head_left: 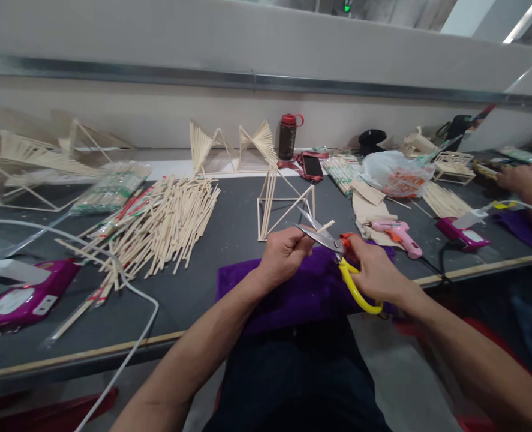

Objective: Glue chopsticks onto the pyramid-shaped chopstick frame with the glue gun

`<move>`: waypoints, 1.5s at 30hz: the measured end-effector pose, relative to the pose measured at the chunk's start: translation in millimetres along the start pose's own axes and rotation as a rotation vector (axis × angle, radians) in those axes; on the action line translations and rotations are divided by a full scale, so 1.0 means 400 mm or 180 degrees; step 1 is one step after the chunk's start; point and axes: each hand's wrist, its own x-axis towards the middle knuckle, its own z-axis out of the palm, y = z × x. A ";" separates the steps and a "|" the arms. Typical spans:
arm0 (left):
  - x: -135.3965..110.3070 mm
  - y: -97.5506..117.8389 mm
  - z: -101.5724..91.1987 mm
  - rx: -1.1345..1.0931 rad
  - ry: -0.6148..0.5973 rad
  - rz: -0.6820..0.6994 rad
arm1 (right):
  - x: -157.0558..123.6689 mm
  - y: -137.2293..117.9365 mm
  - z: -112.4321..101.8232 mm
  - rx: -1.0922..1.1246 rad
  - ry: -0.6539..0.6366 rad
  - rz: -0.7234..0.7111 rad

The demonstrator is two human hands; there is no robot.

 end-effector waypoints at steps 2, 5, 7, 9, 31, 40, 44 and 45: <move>0.001 0.001 0.001 -0.0104 -0.0029 -0.0048 | 0.000 0.000 -0.001 -0.0076 0.0027 0.0001; 0.002 0.005 0.003 -0.0380 -0.0057 -0.0283 | 0.001 -0.001 -0.003 -0.0097 0.0074 0.0044; 0.004 0.008 0.003 -0.0496 0.0000 -0.0424 | 0.002 -0.003 -0.006 -0.0112 0.0080 0.0044; 0.006 0.013 0.000 -0.0502 0.0018 -0.0403 | 0.002 -0.010 -0.009 -0.0205 0.0076 0.0065; 0.004 0.020 -0.021 -0.0208 -0.0302 0.0123 | -0.006 -0.033 -0.029 -0.0252 -0.0123 -0.0038; -0.001 0.020 -0.012 -0.0183 -0.0223 -0.0291 | -0.007 -0.032 -0.020 -0.0005 -0.0165 0.0035; 0.000 0.017 -0.006 -0.0171 -0.0179 -0.0344 | -0.004 -0.025 -0.019 0.0033 -0.0111 -0.0006; 0.001 0.016 -0.004 -0.0195 -0.0160 -0.0376 | -0.003 -0.023 -0.019 0.0048 -0.0096 -0.0004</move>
